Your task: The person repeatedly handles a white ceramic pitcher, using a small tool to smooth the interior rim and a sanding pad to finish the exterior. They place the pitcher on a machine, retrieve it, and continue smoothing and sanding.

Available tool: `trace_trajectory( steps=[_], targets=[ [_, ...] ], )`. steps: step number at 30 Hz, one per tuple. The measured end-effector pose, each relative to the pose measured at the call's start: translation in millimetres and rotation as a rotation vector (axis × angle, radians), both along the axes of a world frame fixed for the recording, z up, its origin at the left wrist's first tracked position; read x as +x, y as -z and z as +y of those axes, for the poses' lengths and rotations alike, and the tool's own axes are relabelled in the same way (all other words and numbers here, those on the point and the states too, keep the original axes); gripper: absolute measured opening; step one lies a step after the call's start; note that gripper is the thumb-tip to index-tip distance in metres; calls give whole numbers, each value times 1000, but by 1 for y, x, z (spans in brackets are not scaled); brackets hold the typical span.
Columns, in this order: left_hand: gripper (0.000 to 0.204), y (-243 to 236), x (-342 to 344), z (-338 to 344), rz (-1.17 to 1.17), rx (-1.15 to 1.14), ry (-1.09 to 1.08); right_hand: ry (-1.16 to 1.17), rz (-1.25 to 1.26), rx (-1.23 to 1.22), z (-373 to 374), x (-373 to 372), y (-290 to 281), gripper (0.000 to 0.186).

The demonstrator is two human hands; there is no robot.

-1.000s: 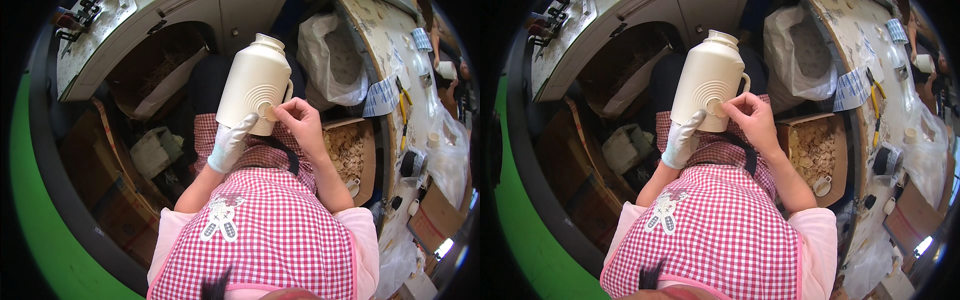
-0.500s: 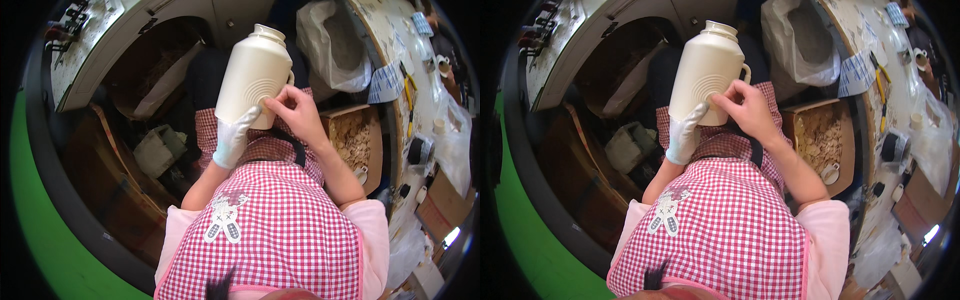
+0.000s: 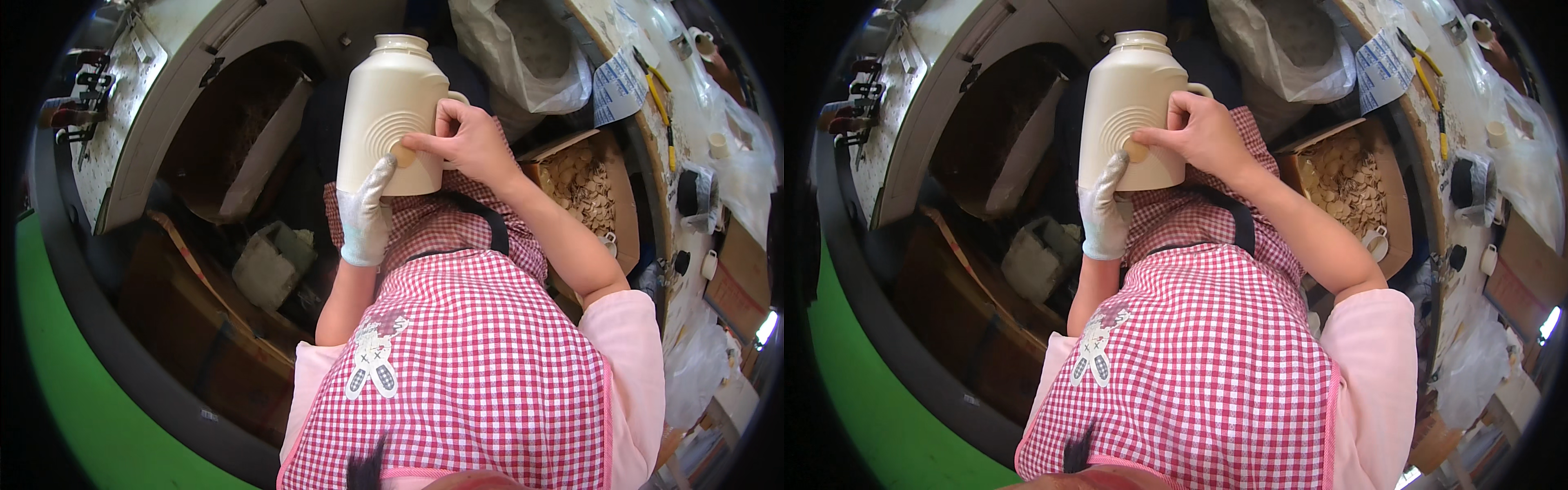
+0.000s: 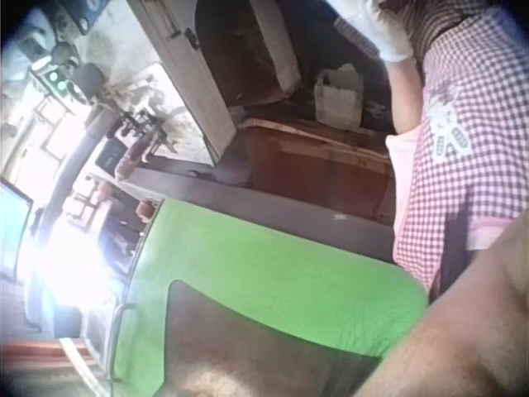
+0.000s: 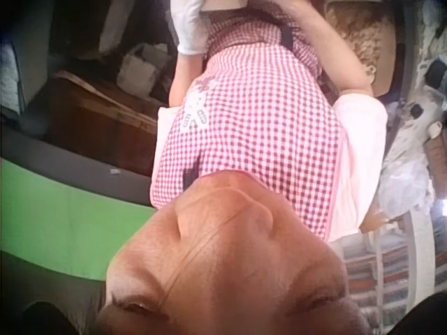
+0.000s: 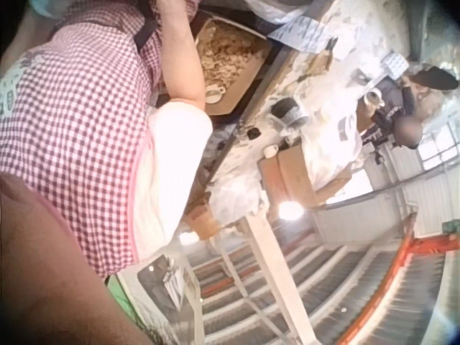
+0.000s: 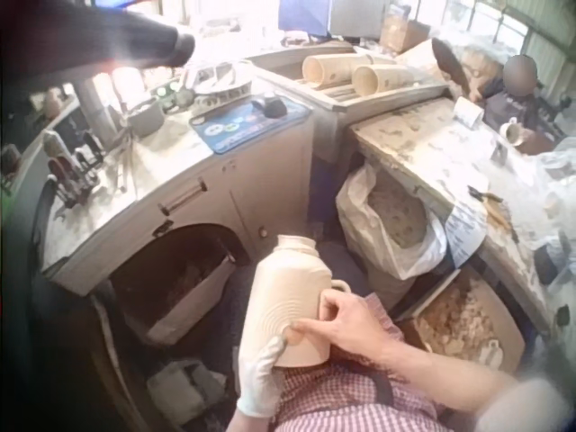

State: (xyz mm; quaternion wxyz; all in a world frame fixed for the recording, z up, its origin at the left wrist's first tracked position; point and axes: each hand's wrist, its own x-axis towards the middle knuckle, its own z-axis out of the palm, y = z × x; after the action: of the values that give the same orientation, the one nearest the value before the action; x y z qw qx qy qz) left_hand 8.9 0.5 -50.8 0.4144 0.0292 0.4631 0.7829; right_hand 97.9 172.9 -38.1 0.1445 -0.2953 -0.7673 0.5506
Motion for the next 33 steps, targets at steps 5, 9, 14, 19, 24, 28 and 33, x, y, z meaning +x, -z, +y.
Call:
trace_trajectory(
  steps=[5,9,14,19,24,28,33],
  targets=[
    [44,14,6,1,-38,70,22,-19,-276,-26,11,2,-7,58],
    [38,27,-2,-13,28,-43,34,-86,-25,304,13,-9,-6,63],
    [44,29,-1,-12,395,43,98,-78,-177,-71,23,-8,-8,63],
    [38,18,2,-13,33,-10,28,-82,-64,260,15,-12,-4,66],
    [34,23,-2,-15,-192,63,2,-138,15,158,22,-12,-5,64],
    [38,19,1,-11,183,-95,11,-156,2,254,21,-6,-13,61],
    [45,-6,7,9,315,-94,-50,-45,121,295,3,-9,-8,52]
  ],
)
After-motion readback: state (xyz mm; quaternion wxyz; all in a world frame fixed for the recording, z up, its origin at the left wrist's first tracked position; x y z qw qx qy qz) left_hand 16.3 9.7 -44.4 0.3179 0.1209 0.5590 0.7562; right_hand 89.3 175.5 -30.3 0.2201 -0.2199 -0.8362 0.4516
